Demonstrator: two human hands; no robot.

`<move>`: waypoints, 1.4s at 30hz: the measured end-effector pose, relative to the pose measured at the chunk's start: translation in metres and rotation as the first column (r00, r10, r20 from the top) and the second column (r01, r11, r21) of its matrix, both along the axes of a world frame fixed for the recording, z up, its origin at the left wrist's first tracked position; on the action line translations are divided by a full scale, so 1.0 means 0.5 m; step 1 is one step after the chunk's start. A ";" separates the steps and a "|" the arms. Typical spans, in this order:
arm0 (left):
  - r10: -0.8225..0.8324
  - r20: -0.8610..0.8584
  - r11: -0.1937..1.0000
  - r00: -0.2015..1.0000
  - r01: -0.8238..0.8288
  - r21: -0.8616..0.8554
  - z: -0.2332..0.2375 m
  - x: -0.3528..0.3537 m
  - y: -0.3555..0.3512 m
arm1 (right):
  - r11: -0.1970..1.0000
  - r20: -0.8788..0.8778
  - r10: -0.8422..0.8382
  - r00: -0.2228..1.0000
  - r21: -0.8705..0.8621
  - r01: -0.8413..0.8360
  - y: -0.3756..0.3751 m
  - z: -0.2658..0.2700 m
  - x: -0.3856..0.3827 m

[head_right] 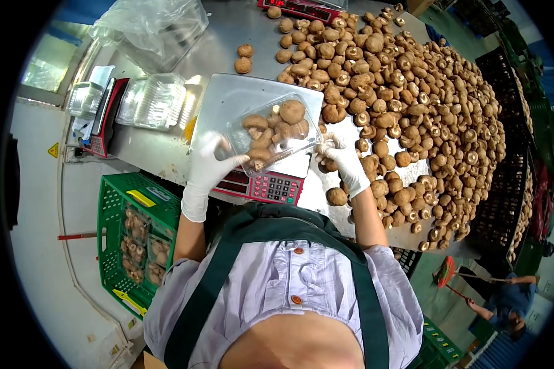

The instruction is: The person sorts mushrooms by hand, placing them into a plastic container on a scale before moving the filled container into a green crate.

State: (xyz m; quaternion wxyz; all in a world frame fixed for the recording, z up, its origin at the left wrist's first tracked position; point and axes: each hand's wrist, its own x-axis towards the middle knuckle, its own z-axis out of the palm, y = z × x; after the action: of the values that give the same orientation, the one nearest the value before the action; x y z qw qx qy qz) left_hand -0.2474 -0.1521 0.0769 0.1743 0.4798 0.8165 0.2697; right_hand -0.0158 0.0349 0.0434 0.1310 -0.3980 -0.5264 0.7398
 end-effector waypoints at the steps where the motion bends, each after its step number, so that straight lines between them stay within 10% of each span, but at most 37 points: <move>1: 0.036 -0.133 0.954 0.990 0.006 0.299 -0.005 -0.006 0.004 | 1.000 0.000 -0.001 1.000 0.000 0.001 -0.002 -0.001 -0.001; 5: -0.242 -0.128 0.948 0.962 0.262 0.179 0.005 0.018 0.039 | 0.997 -0.055 -0.049 0.997 0.063 0.052 -0.019 -0.023 -0.017; 11: -0.215 -0.292 0.963 0.932 0.252 0.096 0.006 0.068 0.054 | 0.957 -0.120 -0.285 0.951 0.018 0.289 -0.023 -0.037 -0.036; 15: -0.149 -0.396 0.972 0.906 0.207 0.108 0.010 0.081 0.063 | 0.909 0.030 -0.282 0.959 0.328 0.257 -0.028 -0.037 -0.052; 23: -0.174 0.312 0.923 0.934 0.045 0.382 0.014 -0.018 0.071 | 0.922 0.129 -0.203 0.971 0.359 0.145 -0.019 -0.009 -0.035; 25: -0.207 0.512 0.902 0.834 -0.039 0.429 0.023 -0.020 0.077 | 0.744 0.435 -0.203 0.877 0.651 -0.151 -0.021 0.041 -0.032; 26: -0.082 0.656 0.785 0.750 -0.357 0.506 0.021 -0.014 0.082 | 0.653 0.488 -0.287 0.824 0.729 -0.204 -0.024 0.054 -0.033; 28: -0.009 0.793 0.588 0.609 -0.638 0.497 0.010 -0.015 0.085 | 0.332 0.275 -0.285 0.918 0.927 -0.174 -0.016 0.065 -0.037; 31: 0.090 0.733 0.390 0.674 -0.702 0.597 -0.019 -0.027 0.081 | 0.096 0.162 -0.031 0.986 0.983 -0.158 -0.015 0.106 -0.063; 33: 0.080 0.206 0.744 0.975 -0.196 0.639 -0.032 -0.017 0.082 | -0.023 0.253 0.116 0.960 0.967 -0.252 -0.016 0.115 -0.095; 36: -0.036 -0.213 0.901 0.976 0.123 0.415 -0.052 0.007 0.096 | -0.214 0.366 0.193 0.910 0.921 -0.325 -0.032 0.097 -0.142; 42: 0.035 -0.432 0.900 0.901 0.160 0.407 -0.104 -0.013 0.097 | -0.382 0.467 0.125 0.876 0.837 -0.391 -0.052 0.048 -0.193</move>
State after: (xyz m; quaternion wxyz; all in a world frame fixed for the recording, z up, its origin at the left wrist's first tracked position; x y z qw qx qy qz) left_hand -0.2538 -0.1035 0.0249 -0.1113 0.5803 0.7379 0.3261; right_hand -0.1121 0.0091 0.0673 0.1715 -0.0522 -0.9837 -0.0157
